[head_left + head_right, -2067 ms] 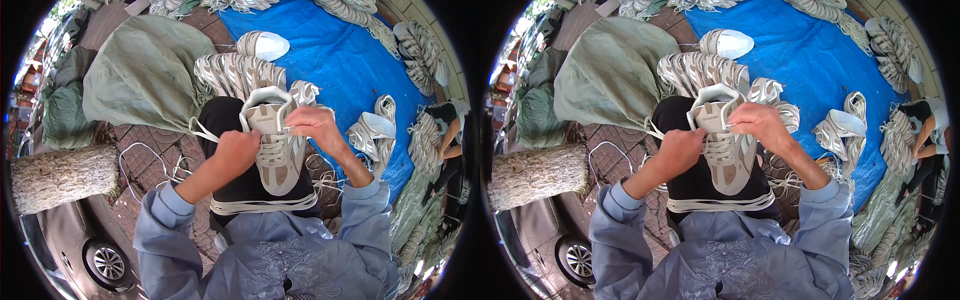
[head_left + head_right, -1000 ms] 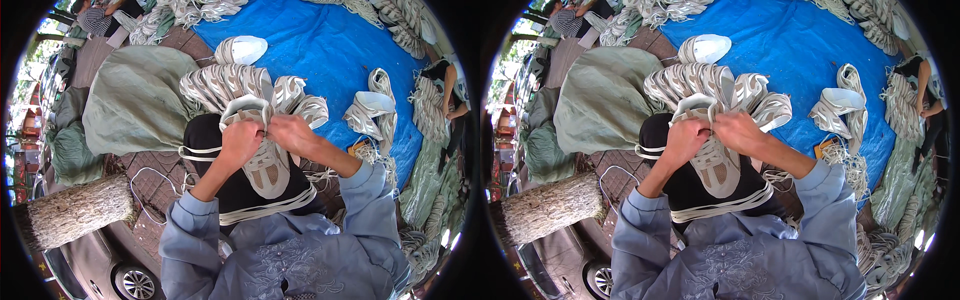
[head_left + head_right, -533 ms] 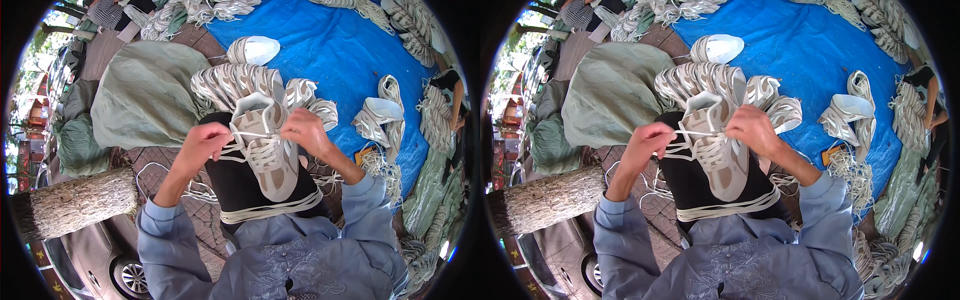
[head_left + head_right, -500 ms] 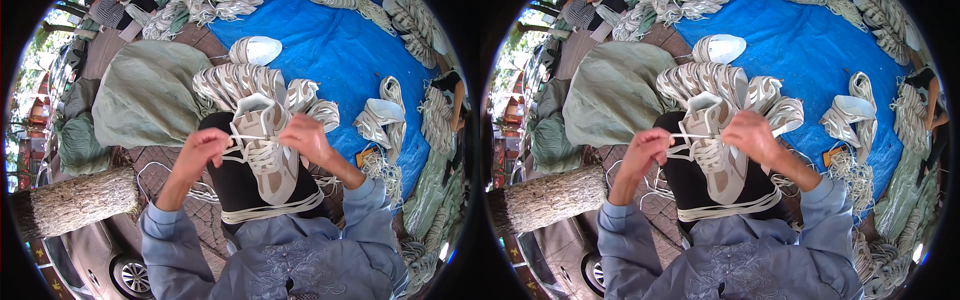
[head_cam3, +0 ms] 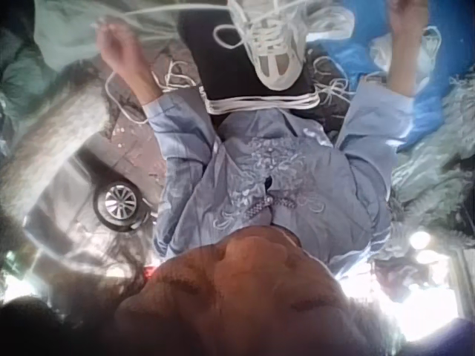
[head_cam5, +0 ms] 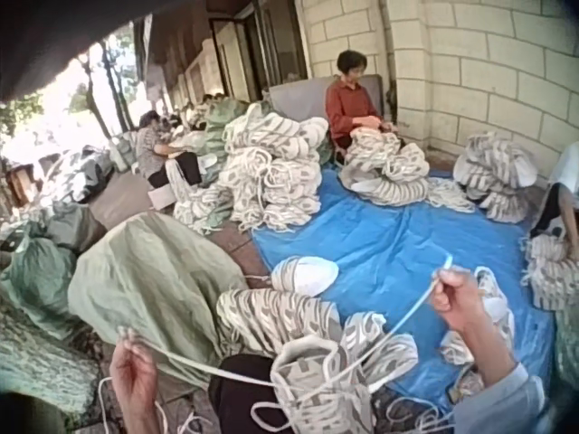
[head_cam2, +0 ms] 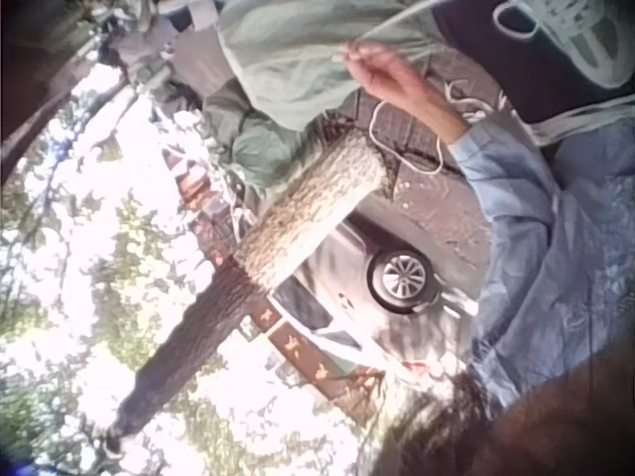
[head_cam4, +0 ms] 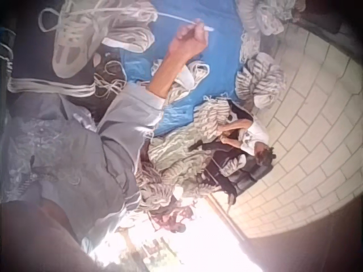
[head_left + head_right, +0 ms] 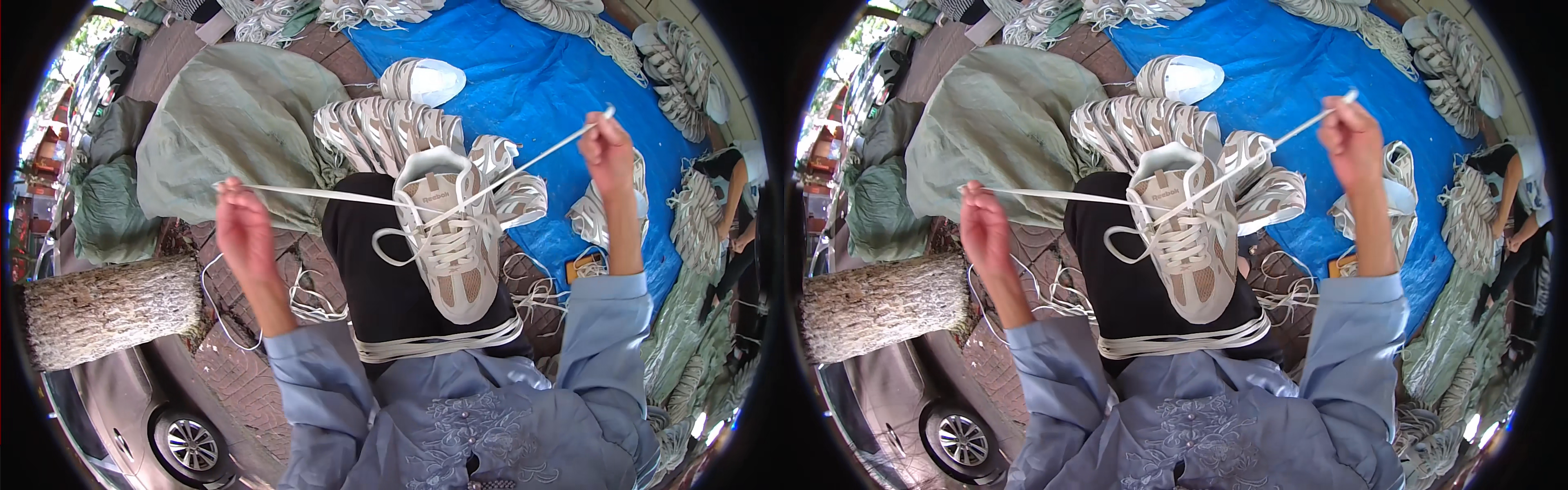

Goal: The person threads white shoelaces through the eyelets of a white Reebok sneaker. They pull the laces tight and arrange them across the tongue of the shoe, working on a single shoe while surrounded by stacks of similar footwear.

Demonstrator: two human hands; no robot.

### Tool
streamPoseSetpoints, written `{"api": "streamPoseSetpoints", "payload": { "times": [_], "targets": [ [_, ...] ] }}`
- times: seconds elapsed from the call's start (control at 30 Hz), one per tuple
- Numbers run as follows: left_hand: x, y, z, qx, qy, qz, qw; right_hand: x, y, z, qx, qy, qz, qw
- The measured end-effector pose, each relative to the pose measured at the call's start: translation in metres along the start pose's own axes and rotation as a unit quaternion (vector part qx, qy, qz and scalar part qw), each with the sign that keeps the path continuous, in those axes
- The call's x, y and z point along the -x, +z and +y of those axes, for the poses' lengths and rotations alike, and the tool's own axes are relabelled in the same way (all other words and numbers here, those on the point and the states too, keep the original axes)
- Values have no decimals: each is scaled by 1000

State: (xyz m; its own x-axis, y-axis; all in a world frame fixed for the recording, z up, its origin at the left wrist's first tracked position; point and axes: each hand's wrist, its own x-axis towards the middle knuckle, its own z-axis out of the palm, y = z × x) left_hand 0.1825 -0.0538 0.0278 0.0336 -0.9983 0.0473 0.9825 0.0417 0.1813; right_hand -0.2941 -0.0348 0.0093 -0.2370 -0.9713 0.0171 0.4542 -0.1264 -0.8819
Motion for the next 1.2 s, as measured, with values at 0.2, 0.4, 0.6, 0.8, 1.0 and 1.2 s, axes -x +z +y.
{"api": "streamPoseSetpoints", "payload": {
  "times": [0.2, 0.4, 0.6, 0.8, 1.0, 1.2],
  "targets": [
    [-28, -81, 146, -265, 144, 93, 949, -27, -99, -36, 87, -58, 157, 982],
    [-41, -98, 179, -438, 215, 262, 833, -34, -222, -68, 91, -98, 242, 961],
    [-67, -73, 177, -474, 159, 220, 838, -41, -229, -74, 56, -60, 250, 965],
    [-11, -1, -10, -749, 65, -20, 659, 20, 13, 13, 286, 83, -118, 947],
    [47, 4, -97, -787, -42, -141, 599, 56, 105, 68, 578, -261, -417, 651],
    [58, 4, -112, -811, -45, -192, 551, 59, 112, 69, 644, -361, -424, 526]
  ]
}}
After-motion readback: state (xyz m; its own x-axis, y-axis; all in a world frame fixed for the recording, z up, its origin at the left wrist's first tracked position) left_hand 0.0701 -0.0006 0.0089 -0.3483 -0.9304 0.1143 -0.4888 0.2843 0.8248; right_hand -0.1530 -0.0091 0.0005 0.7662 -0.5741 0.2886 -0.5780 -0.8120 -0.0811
